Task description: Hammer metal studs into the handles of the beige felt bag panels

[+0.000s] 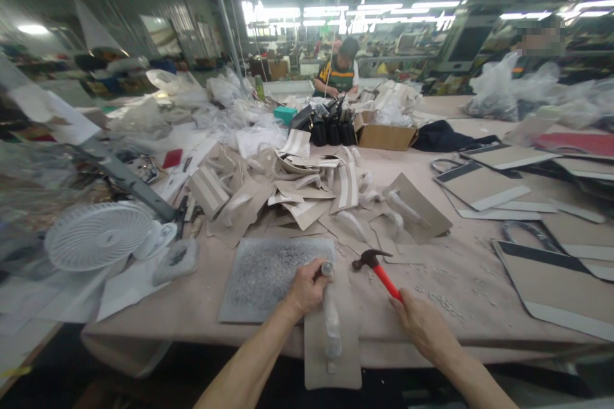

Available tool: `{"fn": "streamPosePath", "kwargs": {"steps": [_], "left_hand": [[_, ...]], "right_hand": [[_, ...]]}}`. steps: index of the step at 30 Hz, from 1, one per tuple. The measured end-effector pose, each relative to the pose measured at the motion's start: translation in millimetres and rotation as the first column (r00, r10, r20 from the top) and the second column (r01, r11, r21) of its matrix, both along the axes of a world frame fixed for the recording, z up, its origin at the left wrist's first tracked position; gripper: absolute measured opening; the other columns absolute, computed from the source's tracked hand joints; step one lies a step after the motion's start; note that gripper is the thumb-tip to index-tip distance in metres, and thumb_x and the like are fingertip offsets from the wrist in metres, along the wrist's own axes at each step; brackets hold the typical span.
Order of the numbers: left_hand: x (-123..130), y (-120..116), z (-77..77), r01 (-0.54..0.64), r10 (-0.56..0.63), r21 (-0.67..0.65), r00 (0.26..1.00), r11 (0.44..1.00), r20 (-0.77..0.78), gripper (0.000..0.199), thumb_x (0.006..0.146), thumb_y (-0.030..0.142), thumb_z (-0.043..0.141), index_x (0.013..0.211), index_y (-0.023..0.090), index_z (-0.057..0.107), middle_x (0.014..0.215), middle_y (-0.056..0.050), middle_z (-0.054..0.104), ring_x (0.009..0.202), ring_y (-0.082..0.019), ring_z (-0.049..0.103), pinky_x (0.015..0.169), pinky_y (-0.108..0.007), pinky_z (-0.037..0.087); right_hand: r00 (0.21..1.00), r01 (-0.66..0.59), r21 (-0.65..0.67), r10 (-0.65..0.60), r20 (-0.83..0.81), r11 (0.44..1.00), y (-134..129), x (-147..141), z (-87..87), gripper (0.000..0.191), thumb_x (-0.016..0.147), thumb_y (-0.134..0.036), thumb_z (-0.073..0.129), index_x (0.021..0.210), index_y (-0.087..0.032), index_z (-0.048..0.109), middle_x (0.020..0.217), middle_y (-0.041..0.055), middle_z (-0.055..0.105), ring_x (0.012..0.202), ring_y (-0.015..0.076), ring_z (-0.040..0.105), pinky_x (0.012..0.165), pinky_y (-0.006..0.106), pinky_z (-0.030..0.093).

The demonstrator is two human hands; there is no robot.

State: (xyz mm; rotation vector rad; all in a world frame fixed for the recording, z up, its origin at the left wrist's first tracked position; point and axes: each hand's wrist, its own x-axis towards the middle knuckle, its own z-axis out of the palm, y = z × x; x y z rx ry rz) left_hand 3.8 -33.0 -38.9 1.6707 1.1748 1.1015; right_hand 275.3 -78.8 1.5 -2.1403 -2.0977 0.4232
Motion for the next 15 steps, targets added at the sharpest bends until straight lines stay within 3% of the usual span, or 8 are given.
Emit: {"fn": "streamPosePath", "kwargs": {"steps": [2, 5, 7, 10, 13, 15], "left_hand": [[0, 0, -0.2, -0.008, 0.008, -0.005, 1.0, 1.0, 0.015, 0.018, 0.078, 0.015, 0.061, 0.094, 0.018, 0.068, 0.083, -0.002, 0.07, 0.078, -0.017, 0.063, 0.073, -0.026, 0.049], [2, 0, -0.4, -0.01, 0.011, -0.022, 0.999, 1.0, 0.043, 0.014, 0.077, 0.016, 0.061, 0.089, 0.018, 0.068, 0.08, -0.001, 0.069, 0.075, -0.016, 0.063, 0.071, -0.025, 0.049], [7, 1, -1.0, -0.033, 0.038, -0.059, 0.995, 0.998, 0.089, 0.013, 0.075, 0.018, 0.064, 0.087, 0.018, 0.068, 0.079, -0.001, 0.07, 0.074, -0.016, 0.063, 0.07, -0.025, 0.05], [11, 7, 4.0, -0.155, 0.206, -0.195, 0.94, 0.968, 0.273, 0.02, 0.071, 0.023, 0.069, 0.089, 0.015, 0.068, 0.08, -0.003, 0.073, 0.072, -0.016, 0.066, 0.068, -0.026, 0.052], [-4, 8, 26.9, -0.3, 0.411, -0.3, 0.797, 0.906, 0.444, 0.025, 0.07, 0.029, 0.073, 0.088, 0.014, 0.066, 0.08, -0.004, 0.074, 0.073, -0.016, 0.068, 0.069, -0.025, 0.053], [-25, 2, 52.3, -0.383, 0.468, -0.27, 0.732, 0.884, 0.494, 0.025, 0.072, 0.031, 0.074, 0.088, 0.014, 0.066, 0.082, -0.005, 0.075, 0.076, -0.017, 0.069, 0.073, -0.026, 0.054]], "right_hand": [[0.998, -0.049, 0.179, 0.039, 0.059, 0.983, 2, -11, -2.3, 0.026, 0.092, -0.032, 0.042, 0.1, -0.016, 0.06, 0.09, 0.0137, 0.066, 0.074, 0.0251, 0.064, 0.063, 0.034, 0.044], [0.975, -0.155, 0.344, 0.2, -0.101, 0.926, -10, -57, 3.8, 0.038, 0.093, -0.038, 0.045, 0.121, -0.015, 0.056, 0.107, 0.0153, 0.066, 0.092, 0.0256, 0.066, 0.076, 0.036, 0.051], [0.93, -0.226, 0.262, 0.288, -0.23, 0.938, -25, -97, 4.2, 0.041, 0.093, -0.041, 0.048, 0.126, -0.017, 0.055, 0.102, 0.0119, 0.069, 0.088, 0.0233, 0.068, 0.075, 0.034, 0.053], [0.927, -0.296, 0.07, 0.304, -0.221, 0.953, -42, -142, -7.8, 0.04, 0.091, -0.028, 0.044, 0.125, -0.013, 0.059, 0.1, 0.0157, 0.072, 0.081, 0.0262, 0.071, 0.071, 0.037, 0.055], [0.949, -0.193, 0.01, 0.189, -0.254, 0.981, -40, -151, -18.1, 0.049, 0.091, -0.021, 0.035, 0.134, -0.007, 0.055, 0.102, 0.0195, 0.073, 0.085, 0.0291, 0.073, 0.074, 0.04, 0.056], [0.928, -0.078, 0.031, 0.084, -0.362, 0.996, -28, -145, -14.7, 0.054, 0.094, -0.027, 0.033, 0.141, -0.004, 0.047, 0.107, 0.0209, 0.072, 0.093, 0.0299, 0.072, 0.081, 0.041, 0.056]]}}
